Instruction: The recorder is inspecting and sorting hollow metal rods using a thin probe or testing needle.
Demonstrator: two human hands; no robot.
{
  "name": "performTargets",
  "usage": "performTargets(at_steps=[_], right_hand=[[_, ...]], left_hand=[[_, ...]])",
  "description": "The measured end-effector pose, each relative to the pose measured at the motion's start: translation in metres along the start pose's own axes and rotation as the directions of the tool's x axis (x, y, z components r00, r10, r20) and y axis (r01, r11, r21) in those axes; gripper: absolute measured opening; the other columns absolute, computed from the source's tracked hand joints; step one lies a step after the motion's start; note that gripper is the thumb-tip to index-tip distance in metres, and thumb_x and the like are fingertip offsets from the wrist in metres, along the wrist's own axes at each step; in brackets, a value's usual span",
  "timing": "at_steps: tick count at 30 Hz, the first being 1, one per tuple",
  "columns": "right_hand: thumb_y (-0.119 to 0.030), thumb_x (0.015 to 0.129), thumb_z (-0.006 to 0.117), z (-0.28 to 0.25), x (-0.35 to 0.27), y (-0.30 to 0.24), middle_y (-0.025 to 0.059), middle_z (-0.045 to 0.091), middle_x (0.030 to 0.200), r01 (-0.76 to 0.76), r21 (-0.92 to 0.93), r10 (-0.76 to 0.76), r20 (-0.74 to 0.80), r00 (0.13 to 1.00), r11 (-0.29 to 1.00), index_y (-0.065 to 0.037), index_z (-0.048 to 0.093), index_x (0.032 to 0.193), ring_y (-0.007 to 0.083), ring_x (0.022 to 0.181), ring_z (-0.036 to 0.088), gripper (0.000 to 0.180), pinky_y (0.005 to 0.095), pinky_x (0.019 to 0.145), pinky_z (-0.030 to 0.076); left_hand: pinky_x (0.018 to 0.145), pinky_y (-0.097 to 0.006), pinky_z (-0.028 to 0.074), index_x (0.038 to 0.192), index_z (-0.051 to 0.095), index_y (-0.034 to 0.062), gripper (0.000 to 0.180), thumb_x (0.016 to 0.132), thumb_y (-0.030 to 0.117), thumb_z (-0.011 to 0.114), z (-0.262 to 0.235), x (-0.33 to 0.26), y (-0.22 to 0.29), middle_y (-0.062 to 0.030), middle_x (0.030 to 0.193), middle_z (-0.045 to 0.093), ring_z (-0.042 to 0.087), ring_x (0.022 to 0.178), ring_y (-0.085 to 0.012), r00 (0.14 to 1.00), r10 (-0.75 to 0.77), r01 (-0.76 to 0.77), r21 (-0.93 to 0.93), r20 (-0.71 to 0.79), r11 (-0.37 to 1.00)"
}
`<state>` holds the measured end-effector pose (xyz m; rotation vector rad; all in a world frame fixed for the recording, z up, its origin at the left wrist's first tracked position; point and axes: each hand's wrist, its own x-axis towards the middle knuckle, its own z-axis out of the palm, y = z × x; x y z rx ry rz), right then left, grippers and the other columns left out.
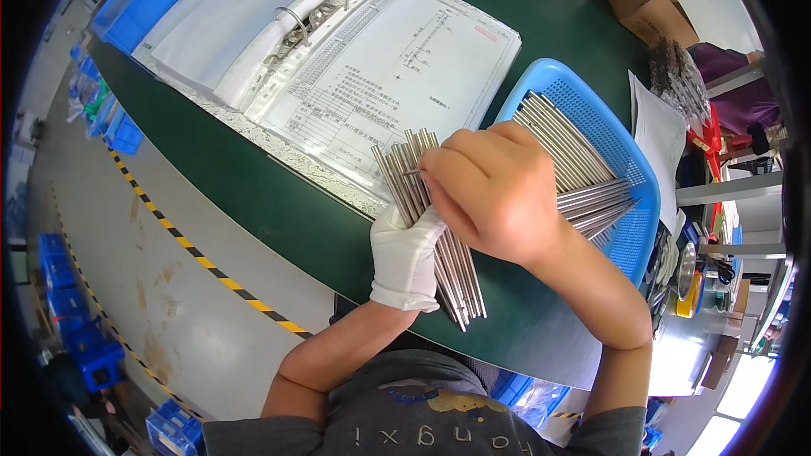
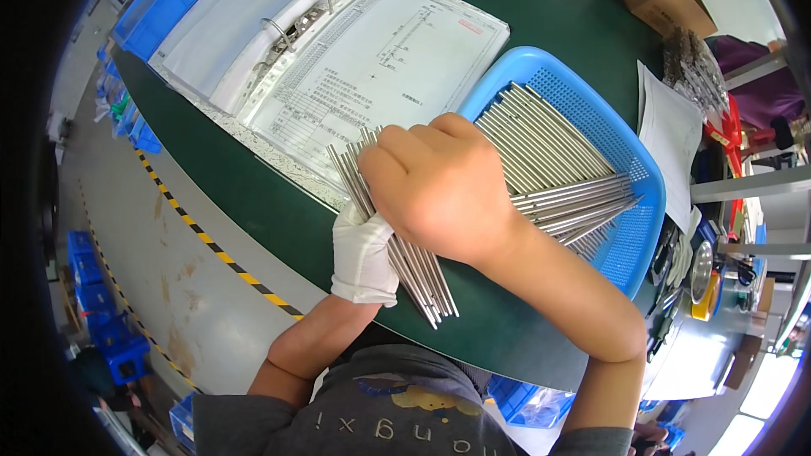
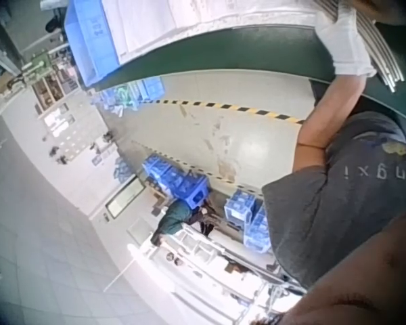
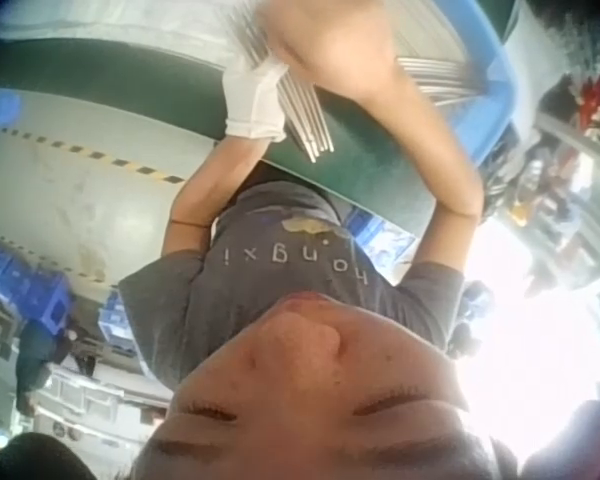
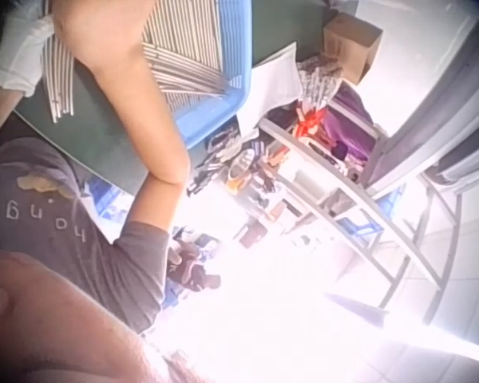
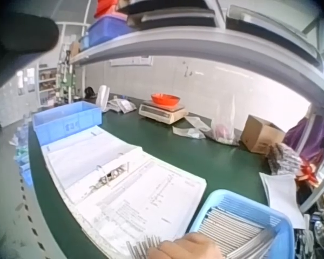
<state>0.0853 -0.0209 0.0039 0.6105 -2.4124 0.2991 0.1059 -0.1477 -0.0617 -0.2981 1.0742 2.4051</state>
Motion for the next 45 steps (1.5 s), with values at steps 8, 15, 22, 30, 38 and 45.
performTargets(at_steps=[8,15,22,30,38,45], right_hand=[[-0.012,0.066,0.063,0.010,-0.001,-0.004,0.0016,0.046,0.066,0.039,-0.057,-0.037,0.032,0.999,0.998,-0.008,0.052,0.070,0.0169,0.055,0.051,0.012,0.0318,0.053,0.040],[-0.009,0.066,0.068,-0.005,0.000,-0.001,0.0043,0.049,0.067,-0.028,0.046,0.031,-0.062,0.998,0.999,-0.008,0.056,0.074,0.0201,0.053,0.052,0.014,0.0336,0.054,0.041],[-0.006,0.074,0.071,-0.002,-0.001,0.003,0.0043,0.060,0.070,-0.100,0.104,0.097,0.030,0.995,0.990,-0.006,0.065,0.083,0.0221,0.053,0.053,0.011,0.0338,0.052,0.040],[-0.013,0.077,0.067,-0.004,-0.002,0.003,0.0057,0.051,0.066,-0.141,0.099,0.135,0.063,0.989,0.985,-0.008,0.058,0.074,0.0237,0.053,0.053,0.011,0.0362,0.055,0.042],[-0.010,0.072,0.069,-0.004,-0.002,0.004,0.0045,0.052,0.066,-0.090,0.139,0.085,0.043,0.995,0.986,-0.008,0.059,0.075,0.0229,0.053,0.051,0.010,0.0344,0.053,0.040],[-0.012,0.063,0.064,0.002,-0.004,-0.005,0.0025,0.045,0.064,0.122,-0.074,-0.121,0.024,0.992,0.990,-0.009,0.052,0.068,0.0178,0.054,0.050,0.013,0.0310,0.053,0.039]], left_hand=[[0.073,-0.023,0.049,0.104,0.063,-0.0006,0.013,0.092,-0.002,0.064,-0.003,0.003,-0.007,-0.0015,0.094,0.064,0.059,0.082,-0.0055,0.997,0.066,-0.065,-0.018,0.040,0.998],[0.078,-0.024,0.050,0.117,0.061,-0.0012,0.022,0.095,0.001,0.063,0.001,0.002,0.000,-0.0030,0.103,0.065,0.060,0.089,-0.0066,0.998,0.031,-0.029,-0.029,0.051,0.999],[0.080,-0.026,0.051,0.119,0.060,-0.0008,0.024,0.100,0.013,0.055,-0.005,0.007,0.005,-0.0053,0.105,0.065,0.062,0.091,-0.0096,0.988,0.006,-0.002,-0.023,0.153,1.000],[0.078,-0.024,0.053,0.118,0.061,-0.0001,0.022,0.098,0.010,0.057,-0.004,0.004,0.004,-0.0043,0.103,0.065,0.064,0.089,-0.0096,0.995,-0.005,0.008,-0.027,0.099,1.000],[0.080,-0.024,0.052,0.122,0.062,0.0005,0.025,0.099,0.010,0.058,-0.002,0.002,0.009,-0.0040,0.107,0.066,0.064,0.093,-0.0094,0.993,-0.030,0.041,-0.093,0.115,0.995],[0.083,-0.024,0.052,0.126,0.058,-0.0005,0.028,0.099,0.007,0.056,-0.010,0.003,-0.001,-0.0056,0.109,0.066,0.064,0.096,-0.0102,0.987,0.014,0.016,-0.180,0.162,0.984]])
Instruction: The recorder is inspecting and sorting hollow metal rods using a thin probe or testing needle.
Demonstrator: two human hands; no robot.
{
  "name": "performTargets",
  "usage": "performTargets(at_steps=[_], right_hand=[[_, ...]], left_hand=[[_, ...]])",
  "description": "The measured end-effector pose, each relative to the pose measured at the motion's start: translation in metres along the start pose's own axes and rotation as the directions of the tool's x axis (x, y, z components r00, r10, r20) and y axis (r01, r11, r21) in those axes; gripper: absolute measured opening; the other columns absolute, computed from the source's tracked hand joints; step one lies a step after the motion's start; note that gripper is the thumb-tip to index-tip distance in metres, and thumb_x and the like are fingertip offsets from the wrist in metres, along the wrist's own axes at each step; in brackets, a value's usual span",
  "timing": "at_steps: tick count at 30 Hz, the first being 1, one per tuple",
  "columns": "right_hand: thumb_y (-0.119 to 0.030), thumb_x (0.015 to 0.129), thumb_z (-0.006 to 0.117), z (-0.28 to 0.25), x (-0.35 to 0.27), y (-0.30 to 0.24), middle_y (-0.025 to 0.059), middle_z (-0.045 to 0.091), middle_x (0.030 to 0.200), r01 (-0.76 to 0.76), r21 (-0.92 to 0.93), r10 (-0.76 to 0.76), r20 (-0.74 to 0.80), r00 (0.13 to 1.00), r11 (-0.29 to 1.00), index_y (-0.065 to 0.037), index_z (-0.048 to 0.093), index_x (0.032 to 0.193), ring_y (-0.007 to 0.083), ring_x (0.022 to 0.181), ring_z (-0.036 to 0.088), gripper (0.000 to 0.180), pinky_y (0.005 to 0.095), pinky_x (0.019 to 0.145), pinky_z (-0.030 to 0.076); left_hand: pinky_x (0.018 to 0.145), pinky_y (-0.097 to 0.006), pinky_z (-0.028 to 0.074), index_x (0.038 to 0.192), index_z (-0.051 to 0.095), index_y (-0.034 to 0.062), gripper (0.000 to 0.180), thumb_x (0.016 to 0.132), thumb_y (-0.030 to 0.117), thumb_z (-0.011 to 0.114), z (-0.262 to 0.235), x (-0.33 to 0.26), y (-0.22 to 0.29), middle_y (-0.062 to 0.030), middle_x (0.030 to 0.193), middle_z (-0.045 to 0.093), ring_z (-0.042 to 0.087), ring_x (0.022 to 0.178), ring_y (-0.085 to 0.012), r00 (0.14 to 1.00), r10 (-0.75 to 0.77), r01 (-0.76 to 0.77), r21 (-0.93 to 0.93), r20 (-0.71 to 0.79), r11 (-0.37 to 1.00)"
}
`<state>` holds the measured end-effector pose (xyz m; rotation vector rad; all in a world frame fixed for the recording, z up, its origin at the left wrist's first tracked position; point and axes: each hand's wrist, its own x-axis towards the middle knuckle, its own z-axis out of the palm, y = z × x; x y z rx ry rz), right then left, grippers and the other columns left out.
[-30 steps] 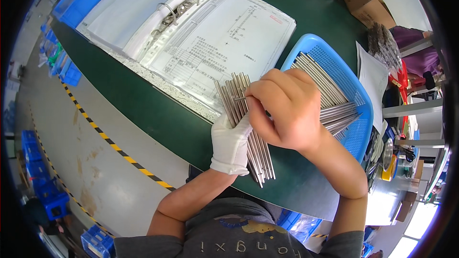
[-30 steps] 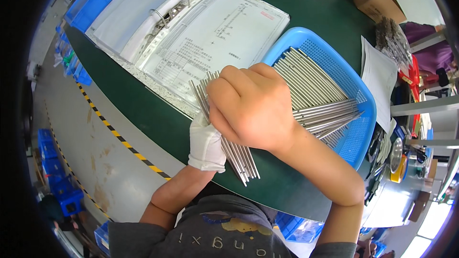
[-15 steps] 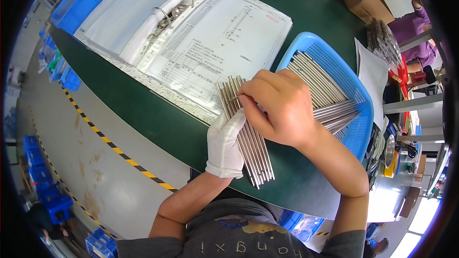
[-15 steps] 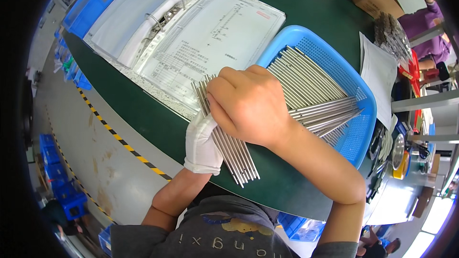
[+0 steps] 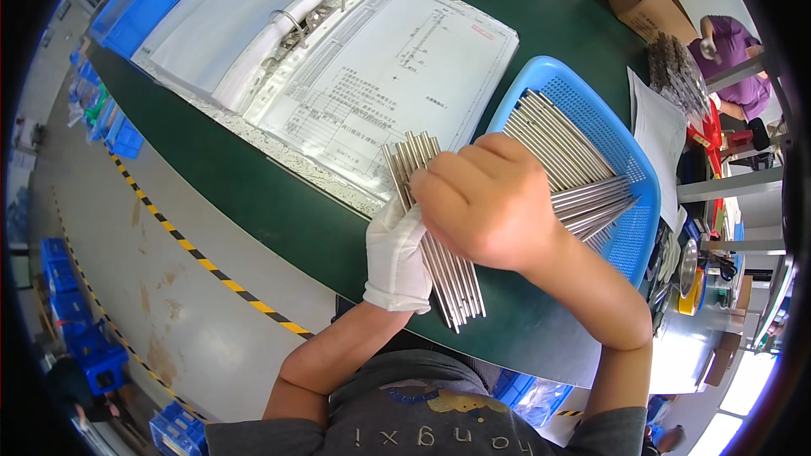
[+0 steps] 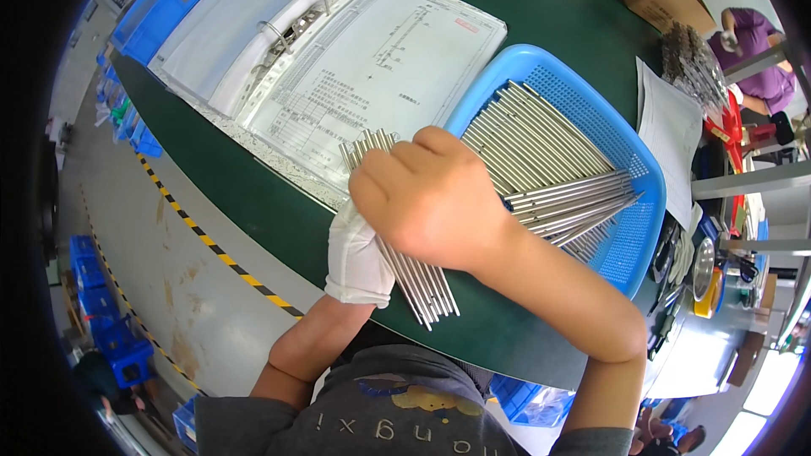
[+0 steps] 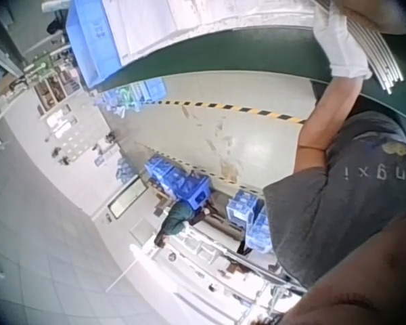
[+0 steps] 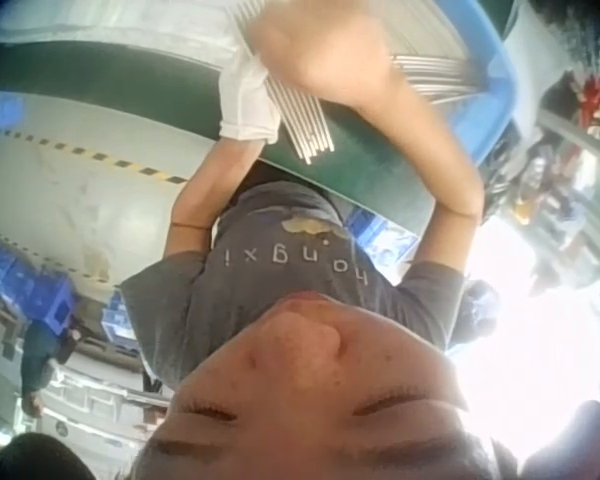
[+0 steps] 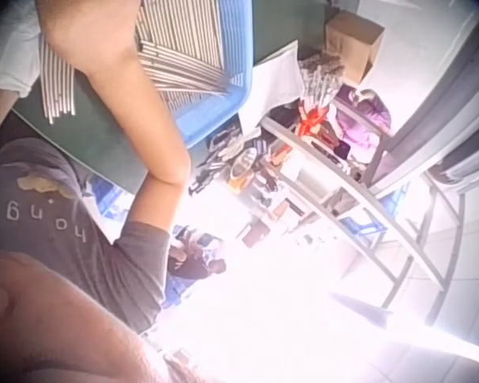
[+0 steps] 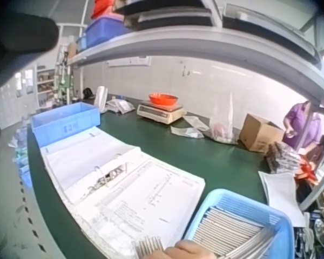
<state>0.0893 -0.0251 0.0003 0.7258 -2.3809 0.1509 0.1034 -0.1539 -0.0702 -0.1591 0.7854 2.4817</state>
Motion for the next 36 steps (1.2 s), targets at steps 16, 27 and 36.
performTargets(at_steps=[16,27,36], right_hand=[[-0.011,0.060,0.063,0.002,-0.004,-0.002,0.0025,0.047,0.062,-0.125,0.010,0.123,0.106,0.987,0.992,-0.010,0.049,0.063,0.0176,0.052,0.052,0.015,0.0322,0.052,0.039],[-0.013,0.065,0.065,-0.012,0.001,0.003,0.0049,0.047,0.061,-0.192,0.056,0.190,0.025,0.981,0.980,-0.009,0.051,0.065,0.0214,0.051,0.052,0.015,0.0354,0.053,0.040],[-0.013,0.075,0.065,-0.005,0.004,0.006,0.0065,0.049,0.062,-0.303,0.151,0.290,0.105,0.951,0.941,-0.008,0.052,0.067,0.0256,0.053,0.052,0.016,0.0375,0.054,0.040]], left_hand=[[0.087,-0.025,0.052,0.129,0.057,-0.0014,0.032,0.098,0.005,0.057,0.000,0.004,-0.003,-0.0064,0.112,0.065,0.063,0.099,-0.0107,0.998,-0.010,0.010,0.013,-0.066,1.000],[0.081,-0.024,0.052,0.125,0.059,-0.0013,0.028,0.100,0.012,0.058,0.007,0.002,0.002,-0.0043,0.106,0.066,0.063,0.091,-0.0085,1.000,0.000,0.002,0.084,-0.016,0.996],[0.078,-0.024,0.052,0.120,0.060,-0.0022,0.026,0.102,0.016,0.055,0.015,0.002,0.009,-0.0058,0.104,0.066,0.064,0.089,-0.0094,0.996,-0.029,0.037,0.099,-0.079,0.994]])
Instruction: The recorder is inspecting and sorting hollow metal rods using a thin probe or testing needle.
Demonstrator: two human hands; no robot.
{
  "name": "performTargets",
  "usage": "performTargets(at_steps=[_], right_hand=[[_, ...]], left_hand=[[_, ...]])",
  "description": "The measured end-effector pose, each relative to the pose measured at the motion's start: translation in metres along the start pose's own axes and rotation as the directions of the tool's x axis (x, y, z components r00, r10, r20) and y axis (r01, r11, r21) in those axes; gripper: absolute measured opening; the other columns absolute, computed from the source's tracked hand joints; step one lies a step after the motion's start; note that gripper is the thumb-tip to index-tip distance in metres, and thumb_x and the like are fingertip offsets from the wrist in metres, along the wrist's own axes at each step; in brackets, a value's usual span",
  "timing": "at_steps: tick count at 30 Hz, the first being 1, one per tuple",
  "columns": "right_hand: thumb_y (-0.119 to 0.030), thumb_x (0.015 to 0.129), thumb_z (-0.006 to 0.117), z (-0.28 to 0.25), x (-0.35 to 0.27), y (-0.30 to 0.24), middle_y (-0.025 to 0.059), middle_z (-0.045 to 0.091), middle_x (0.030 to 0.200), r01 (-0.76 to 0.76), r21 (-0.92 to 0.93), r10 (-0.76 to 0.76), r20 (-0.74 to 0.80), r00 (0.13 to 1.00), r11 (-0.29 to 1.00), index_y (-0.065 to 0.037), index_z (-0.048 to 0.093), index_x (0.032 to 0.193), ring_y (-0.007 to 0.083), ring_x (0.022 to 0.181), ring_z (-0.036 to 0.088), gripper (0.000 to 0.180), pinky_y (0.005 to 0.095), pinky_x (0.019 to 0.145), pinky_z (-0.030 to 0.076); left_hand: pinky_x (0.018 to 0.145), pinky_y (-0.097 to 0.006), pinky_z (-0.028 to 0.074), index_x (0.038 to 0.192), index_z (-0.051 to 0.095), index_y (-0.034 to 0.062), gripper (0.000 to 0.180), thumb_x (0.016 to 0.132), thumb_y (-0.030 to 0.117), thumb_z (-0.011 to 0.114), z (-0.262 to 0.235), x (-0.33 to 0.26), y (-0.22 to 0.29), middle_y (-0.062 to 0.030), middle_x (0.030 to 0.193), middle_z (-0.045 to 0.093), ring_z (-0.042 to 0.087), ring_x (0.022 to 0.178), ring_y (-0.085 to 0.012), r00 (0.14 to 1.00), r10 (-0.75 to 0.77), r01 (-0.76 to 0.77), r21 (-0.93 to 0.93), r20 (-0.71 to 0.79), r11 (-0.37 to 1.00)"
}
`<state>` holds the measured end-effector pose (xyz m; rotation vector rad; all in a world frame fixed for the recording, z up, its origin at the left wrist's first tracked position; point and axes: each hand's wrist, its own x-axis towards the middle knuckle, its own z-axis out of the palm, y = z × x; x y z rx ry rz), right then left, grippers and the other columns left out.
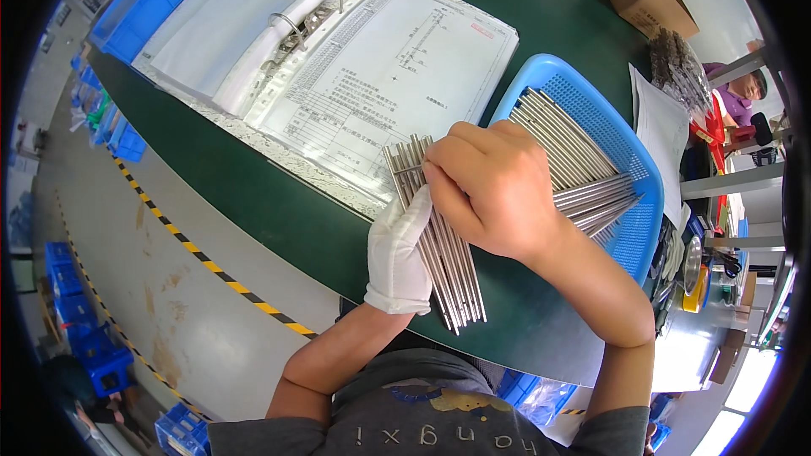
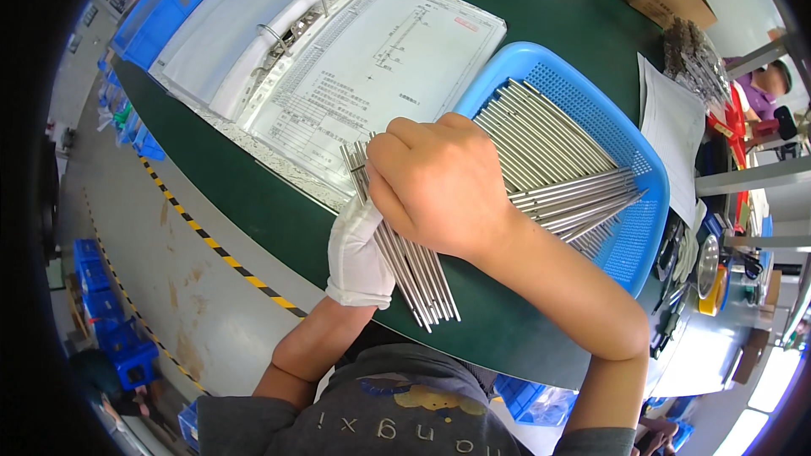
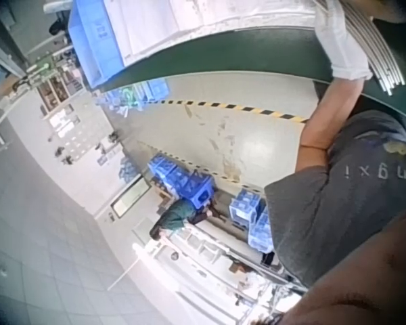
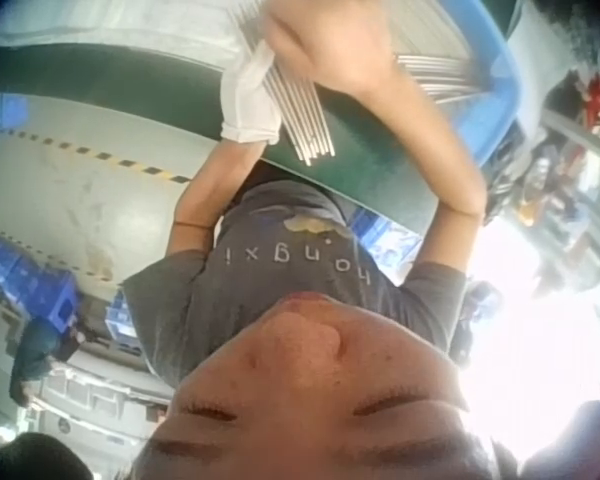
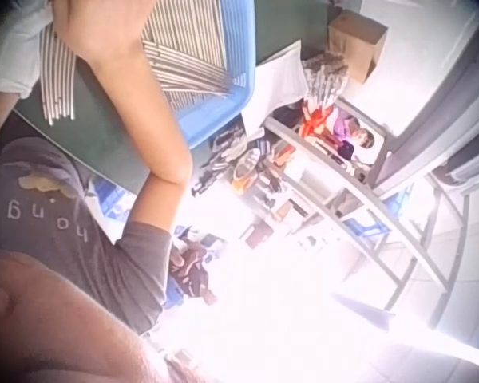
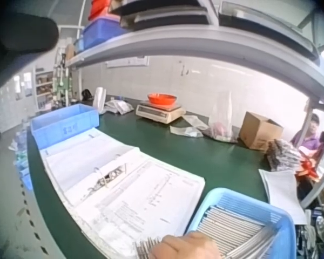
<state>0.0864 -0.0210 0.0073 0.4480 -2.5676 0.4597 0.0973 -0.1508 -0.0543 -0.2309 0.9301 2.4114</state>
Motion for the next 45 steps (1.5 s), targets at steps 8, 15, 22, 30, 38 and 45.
performTargets(at_steps=[8,15,22,30,38,45], right_hand=[[-0.011,0.068,0.065,0.011,-0.004,0.000,0.0048,0.050,0.063,0.086,-0.084,-0.086,-0.001,0.996,0.993,-0.009,0.051,0.066,0.0227,0.054,0.053,0.014,0.0358,0.054,0.040],[-0.009,0.064,0.064,0.004,-0.002,0.004,0.0053,0.048,0.061,0.110,-0.066,-0.114,-0.062,0.992,0.992,-0.009,0.050,0.064,0.0230,0.053,0.052,0.015,0.0354,0.053,0.039],[-0.001,0.070,0.064,-0.051,-0.009,0.014,0.0051,0.054,0.061,0.043,-0.042,-0.054,-0.303,0.951,0.998,-0.005,0.061,0.072,0.0221,0.050,0.048,0.005,0.0345,0.053,0.037],[0.003,0.071,0.064,-0.095,-0.083,0.005,0.0034,0.058,0.061,-0.084,0.052,0.099,-0.496,0.863,0.995,-0.003,0.062,0.072,0.0149,0.049,0.048,0.006,0.0282,0.049,0.035],[0.003,0.077,0.061,-0.115,-0.122,0.007,0.0100,0.061,0.071,-0.084,0.005,0.073,-0.553,0.830,0.996,0.004,0.062,0.080,0.0172,0.058,0.054,0.003,0.0270,0.055,0.041],[0.003,0.074,0.062,-0.132,-0.134,0.013,0.0106,0.061,0.070,-0.022,-0.022,0.005,-0.586,0.811,1.000,0.005,0.063,0.081,0.0173,0.056,0.051,0.007,0.0280,0.052,0.039]], left_hand=[[0.079,-0.025,0.052,0.123,0.058,-0.0016,0.028,0.103,0.017,0.053,-0.005,0.000,-0.003,-0.0060,0.105,0.065,0.064,0.090,-0.0095,1.000,-0.001,0.001,0.047,0.016,0.999],[0.081,-0.028,0.054,0.124,0.056,-0.0016,0.030,0.103,0.020,0.053,-0.004,0.001,-0.002,-0.0080,0.106,0.065,0.065,0.093,-0.0125,1.000,-0.021,0.021,0.005,0.012,1.000],[0.080,-0.040,0.058,0.132,0.048,0.0052,0.037,0.101,0.022,0.056,-0.009,0.004,0.006,-0.0137,0.110,0.065,0.068,0.093,-0.0250,0.982,-0.164,0.170,-0.056,0.094,0.984],[0.067,-0.033,0.051,0.128,0.049,0.0038,0.028,0.104,0.019,0.050,0.001,0.006,0.009,-0.0057,0.087,0.058,0.058,0.072,-0.0159,0.947,-0.054,0.064,-0.022,0.318,0.998],[0.042,-0.024,0.030,0.093,0.049,0.0058,0.020,0.105,0.022,0.049,0.054,-0.038,0.016,0.0009,0.063,0.042,0.036,0.047,-0.0079,0.790,0.406,-0.523,0.158,0.460,0.838],[0.039,-0.025,0.028,0.083,0.043,0.0116,0.021,0.102,0.007,0.053,0.061,-0.039,0.016,0.0033,0.056,0.040,0.033,0.043,-0.0061,0.740,0.386,-0.630,0.367,0.551,0.685]])
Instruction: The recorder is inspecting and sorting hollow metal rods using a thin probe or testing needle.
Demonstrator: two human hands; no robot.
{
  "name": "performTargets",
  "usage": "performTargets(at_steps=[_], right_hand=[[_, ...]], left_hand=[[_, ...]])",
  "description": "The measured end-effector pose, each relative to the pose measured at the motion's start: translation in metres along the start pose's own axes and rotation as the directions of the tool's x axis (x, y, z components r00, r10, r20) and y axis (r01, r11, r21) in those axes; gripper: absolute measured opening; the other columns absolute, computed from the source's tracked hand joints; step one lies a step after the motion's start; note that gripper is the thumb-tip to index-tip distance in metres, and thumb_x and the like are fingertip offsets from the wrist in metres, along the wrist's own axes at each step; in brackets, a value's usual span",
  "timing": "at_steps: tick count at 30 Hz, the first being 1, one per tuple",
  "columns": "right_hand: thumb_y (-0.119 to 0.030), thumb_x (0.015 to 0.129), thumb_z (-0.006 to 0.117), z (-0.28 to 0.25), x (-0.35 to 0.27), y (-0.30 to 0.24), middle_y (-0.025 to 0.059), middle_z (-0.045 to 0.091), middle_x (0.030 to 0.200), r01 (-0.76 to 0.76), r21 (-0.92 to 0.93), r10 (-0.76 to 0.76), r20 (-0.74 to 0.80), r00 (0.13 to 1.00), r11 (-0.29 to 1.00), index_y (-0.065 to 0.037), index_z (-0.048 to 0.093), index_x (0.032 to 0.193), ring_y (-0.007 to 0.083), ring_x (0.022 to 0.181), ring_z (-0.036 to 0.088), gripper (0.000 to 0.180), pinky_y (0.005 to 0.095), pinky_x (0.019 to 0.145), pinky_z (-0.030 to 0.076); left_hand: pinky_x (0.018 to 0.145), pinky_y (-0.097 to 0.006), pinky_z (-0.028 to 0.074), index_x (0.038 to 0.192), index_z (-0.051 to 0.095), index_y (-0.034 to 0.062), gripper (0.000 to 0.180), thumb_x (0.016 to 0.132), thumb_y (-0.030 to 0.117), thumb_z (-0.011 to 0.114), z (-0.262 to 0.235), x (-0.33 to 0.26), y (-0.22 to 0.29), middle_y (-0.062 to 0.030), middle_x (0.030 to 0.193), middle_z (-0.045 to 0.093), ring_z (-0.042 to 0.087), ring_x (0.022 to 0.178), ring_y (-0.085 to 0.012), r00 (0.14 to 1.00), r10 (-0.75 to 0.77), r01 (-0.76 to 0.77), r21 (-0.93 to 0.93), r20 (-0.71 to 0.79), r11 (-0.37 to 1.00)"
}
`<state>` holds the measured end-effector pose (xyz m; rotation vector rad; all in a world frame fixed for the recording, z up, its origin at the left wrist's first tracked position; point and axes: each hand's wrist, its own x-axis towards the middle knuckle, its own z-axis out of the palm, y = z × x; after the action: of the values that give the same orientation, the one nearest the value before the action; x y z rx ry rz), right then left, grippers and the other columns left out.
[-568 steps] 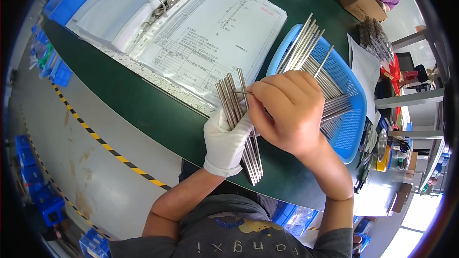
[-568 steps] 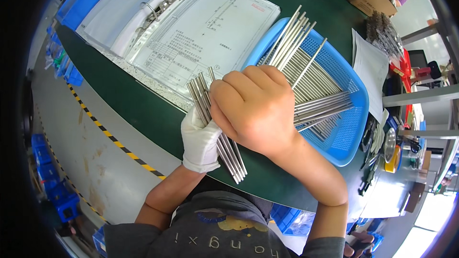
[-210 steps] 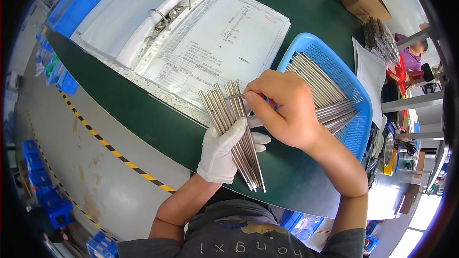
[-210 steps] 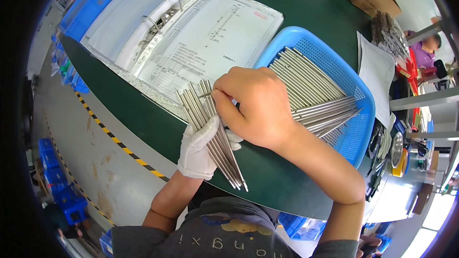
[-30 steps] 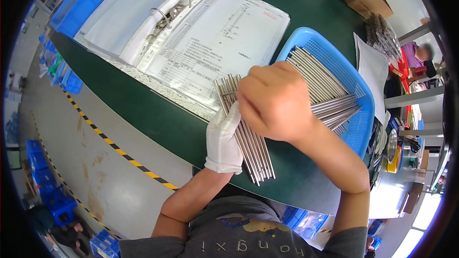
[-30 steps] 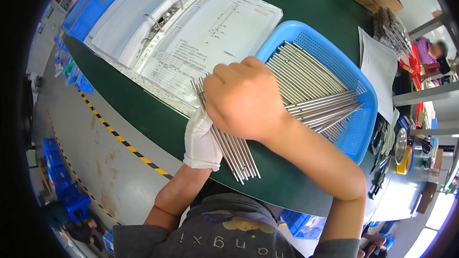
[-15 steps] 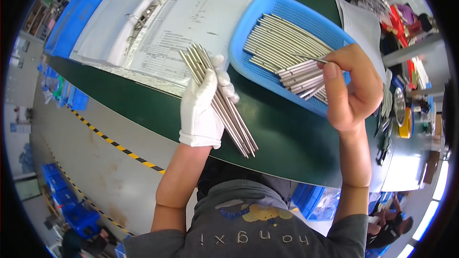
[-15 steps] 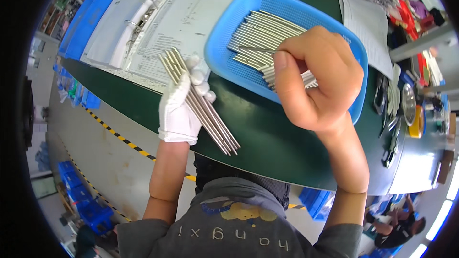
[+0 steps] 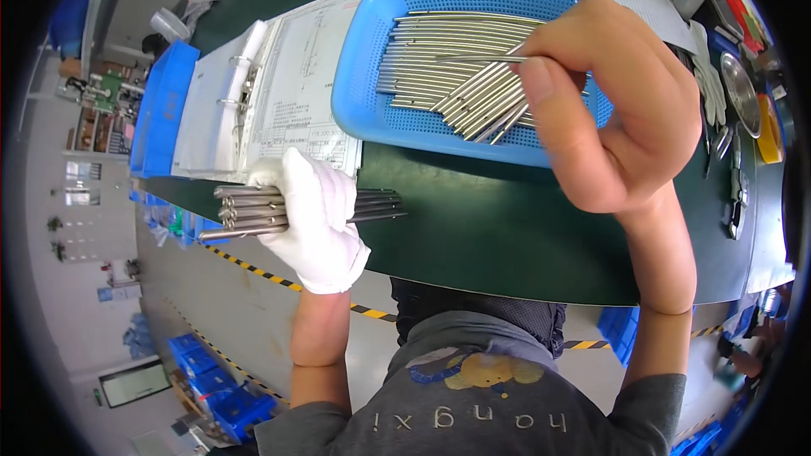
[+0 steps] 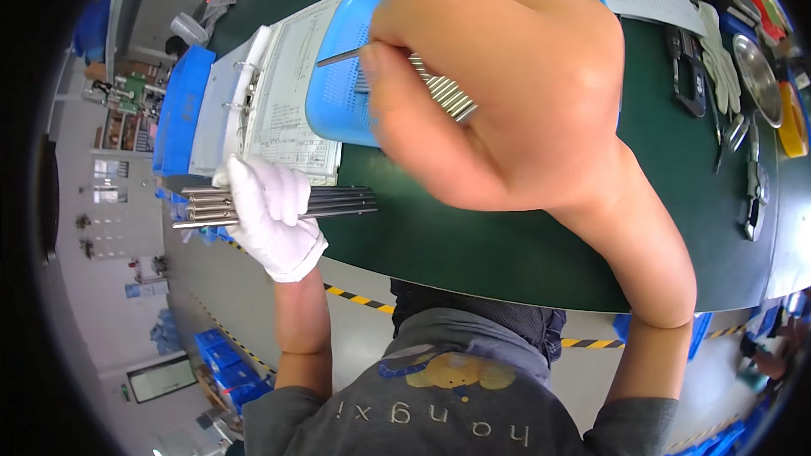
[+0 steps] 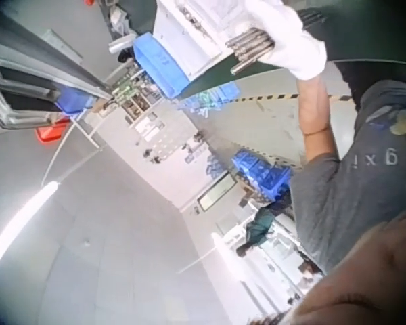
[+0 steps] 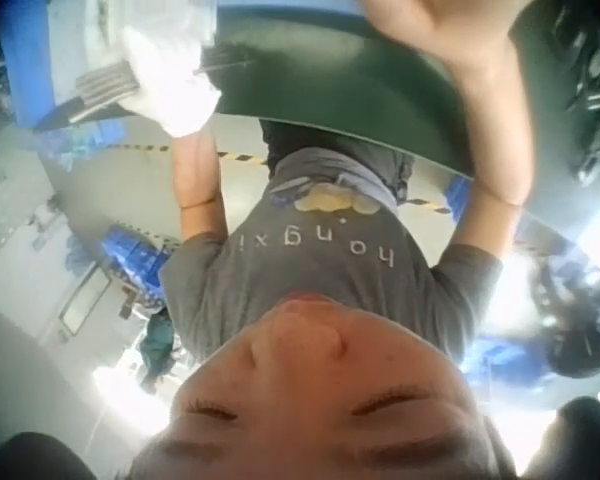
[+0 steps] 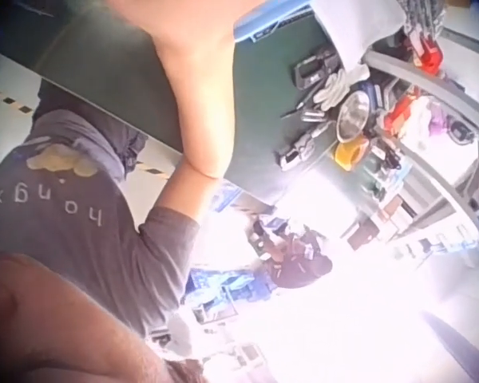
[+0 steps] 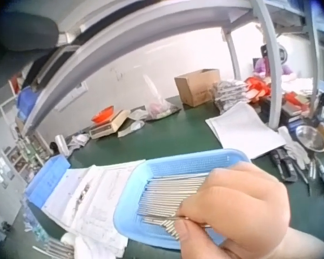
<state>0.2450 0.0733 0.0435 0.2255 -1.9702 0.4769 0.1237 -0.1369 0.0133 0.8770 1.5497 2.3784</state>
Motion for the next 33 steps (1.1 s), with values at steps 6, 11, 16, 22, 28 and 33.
performTargets(at_steps=[6,11,16,22,28,33], right_hand=[[0.004,0.072,0.062,0.004,-0.001,-0.008,0.0084,0.059,0.068,-0.046,-0.061,0.049,0.044,0.998,0.997,0.002,0.063,0.081,0.0191,0.056,0.051,0.009,0.0308,0.054,0.039],[0.002,0.078,0.065,0.031,0.011,-0.037,0.0098,0.061,0.075,-0.205,0.249,0.218,-0.025,0.976,0.947,-0.001,0.064,0.086,0.0269,0.061,0.056,0.008,0.0363,0.057,0.042],[0.001,0.082,0.063,0.072,0.044,-0.070,0.0150,0.064,0.082,-0.195,0.493,0.123,0.175,0.977,0.848,0.001,0.065,0.090,0.0304,0.068,0.062,0.008,0.0371,0.064,0.048],[-0.003,0.088,0.062,0.104,0.062,-0.100,0.0140,0.060,0.064,-0.422,0.398,0.214,0.469,0.857,0.815,0.004,0.064,0.086,0.0234,0.055,0.060,0.008,0.0324,0.053,0.045],[-0.003,0.092,0.061,0.106,0.061,-0.095,0.0111,0.058,0.057,-0.392,0.265,0.235,0.474,0.849,0.881,0.004,0.065,0.087,0.0181,0.046,0.056,0.009,0.0297,0.047,0.040],[-0.001,0.092,0.061,0.098,0.063,-0.096,0.0108,0.059,0.060,-0.498,0.307,0.297,0.517,0.803,0.811,0.003,0.065,0.089,0.0171,0.047,0.056,0.007,0.0291,0.047,0.041]], left_hand=[[0.038,-0.027,0.029,0.069,0.041,0.0102,0.036,0.102,0.011,0.053,-0.002,-0.010,-0.025,0.0013,0.052,0.039,0.034,0.040,-0.0091,0.989,-0.059,0.070,0.078,-0.138,0.994],[0.038,-0.028,0.024,0.068,0.037,0.0137,0.041,0.106,0.027,0.048,-0.001,-0.019,-0.038,0.0028,0.055,0.034,0.030,0.041,-0.0090,0.985,0.007,0.021,0.157,-0.173,0.987],[0.071,-0.031,0.050,0.097,0.067,0.0007,0.011,0.094,0.010,0.063,0.006,-0.021,-0.054,-0.0062,0.087,0.065,0.061,0.081,-0.0144,0.997,-0.063,0.064,0.039,-0.041,0.997],[0.070,-0.046,0.051,0.093,0.063,0.0063,0.023,0.089,0.029,0.062,-0.009,-0.018,-0.041,-0.0141,0.083,0.066,0.066,0.079,-0.0356,0.983,0.067,-0.164,0.673,0.168,0.721],[0.073,-0.048,0.053,0.093,0.059,-0.0004,0.048,0.085,0.047,0.066,-0.028,-0.041,0.025,-0.0193,0.086,0.062,0.064,0.081,-0.0367,0.986,-0.119,-0.076,0.942,0.121,0.326],[0.065,-0.036,0.054,0.104,0.065,-0.0018,0.099,0.086,0.087,0.024,-0.052,-0.067,0.022,-0.0144,0.098,0.065,0.067,0.084,-0.0258,0.363,-0.890,0.892,0.175,0.275,0.417]])
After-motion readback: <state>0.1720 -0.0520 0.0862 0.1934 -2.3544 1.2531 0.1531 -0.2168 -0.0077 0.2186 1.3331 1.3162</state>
